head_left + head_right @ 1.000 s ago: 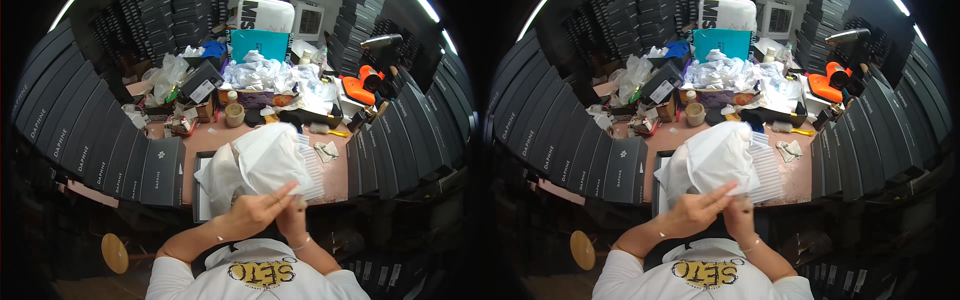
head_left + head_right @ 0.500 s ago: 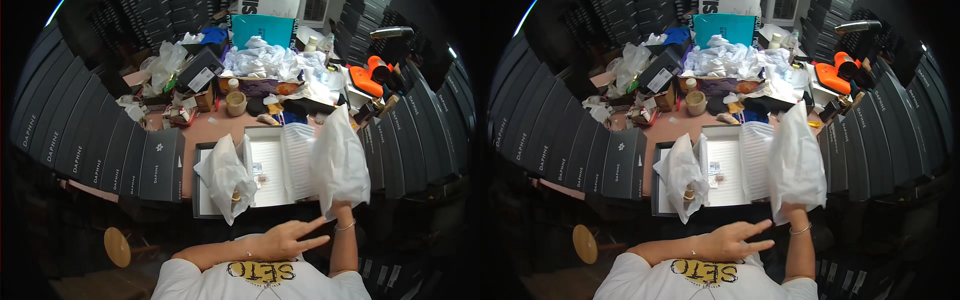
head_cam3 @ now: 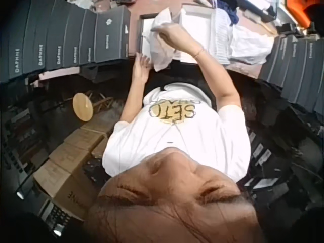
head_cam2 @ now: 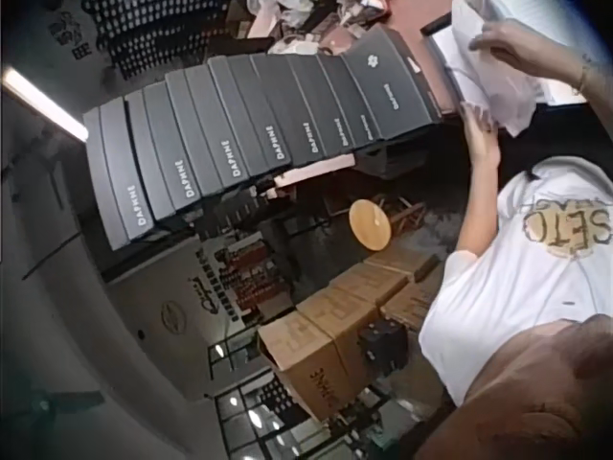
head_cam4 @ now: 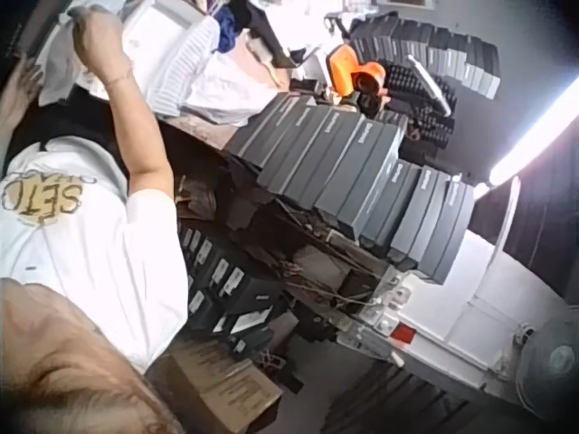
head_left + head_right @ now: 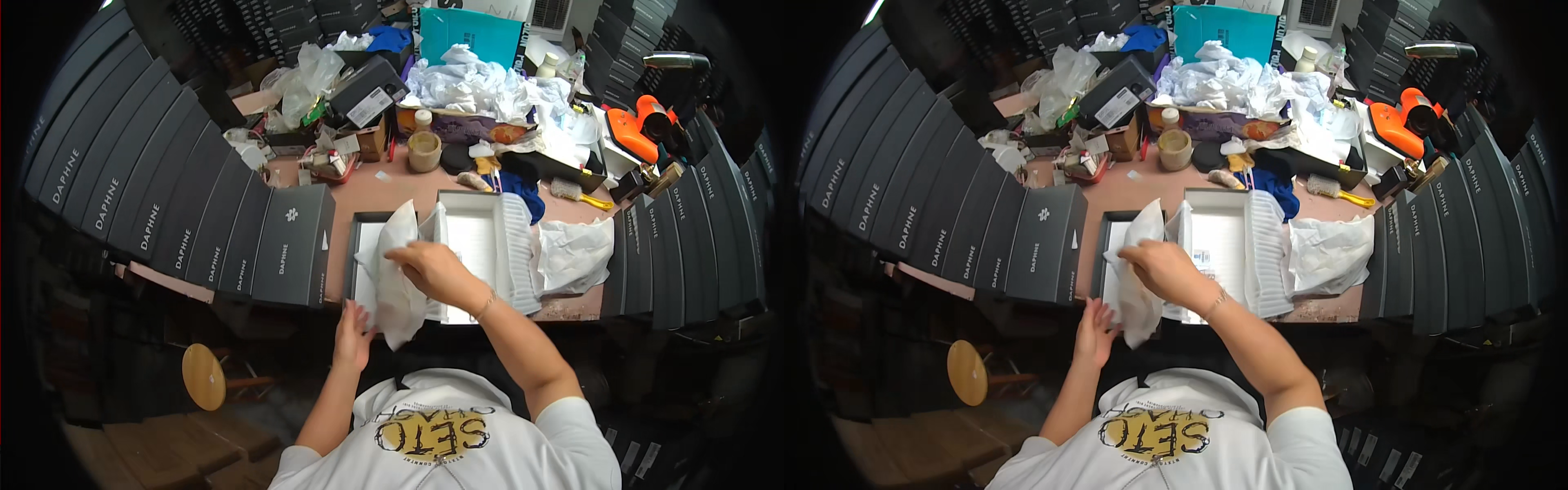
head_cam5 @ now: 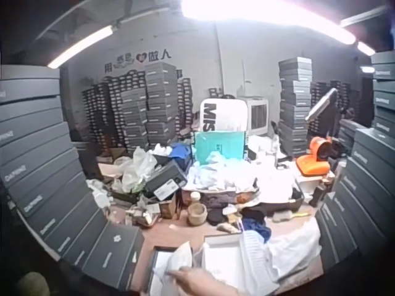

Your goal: The person is inspecting and packing a pair of high-heeled shoes into a branded box with tissue paper.

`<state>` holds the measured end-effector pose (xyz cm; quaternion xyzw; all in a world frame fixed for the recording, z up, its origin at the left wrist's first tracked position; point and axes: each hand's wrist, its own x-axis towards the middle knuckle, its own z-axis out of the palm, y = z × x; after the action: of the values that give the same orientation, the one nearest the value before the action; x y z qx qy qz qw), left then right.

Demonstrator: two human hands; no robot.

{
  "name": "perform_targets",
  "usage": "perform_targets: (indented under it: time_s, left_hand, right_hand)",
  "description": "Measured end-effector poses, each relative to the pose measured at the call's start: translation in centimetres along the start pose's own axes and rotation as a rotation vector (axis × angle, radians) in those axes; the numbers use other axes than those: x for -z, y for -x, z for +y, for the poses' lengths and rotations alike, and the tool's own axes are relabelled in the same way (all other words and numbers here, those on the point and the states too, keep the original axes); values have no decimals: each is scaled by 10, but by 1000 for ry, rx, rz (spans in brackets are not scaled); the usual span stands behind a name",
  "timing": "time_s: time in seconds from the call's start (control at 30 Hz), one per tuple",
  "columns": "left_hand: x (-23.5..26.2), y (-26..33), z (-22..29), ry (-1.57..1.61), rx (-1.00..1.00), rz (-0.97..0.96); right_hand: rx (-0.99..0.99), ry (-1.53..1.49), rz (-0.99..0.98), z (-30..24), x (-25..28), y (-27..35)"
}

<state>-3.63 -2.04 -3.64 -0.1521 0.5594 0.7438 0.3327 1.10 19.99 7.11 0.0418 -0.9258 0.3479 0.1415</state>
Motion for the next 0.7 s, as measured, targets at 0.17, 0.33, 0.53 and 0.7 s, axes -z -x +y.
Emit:
perform_targets:
  time_s: [0.17, 0.33, 0.53, 0.7]
  left_hand:
    - [-11, -13, -7, 436, 140, -626]
    - [-54, 15, 54, 268, -311, -374]
    - [-143, 26, 40, -733, -901, -726]
    - [-200, -38, 14, -1522, -1012, -1085]
  right_hand:
    - [212, -330, -155, -44, 14, -27]
    - [-275, -417, -329, -4, 54, 38]
    - [-361, -1374, 685, 21, 34, 66]
    - [-341, -1460, 1007, 82, 44, 180]
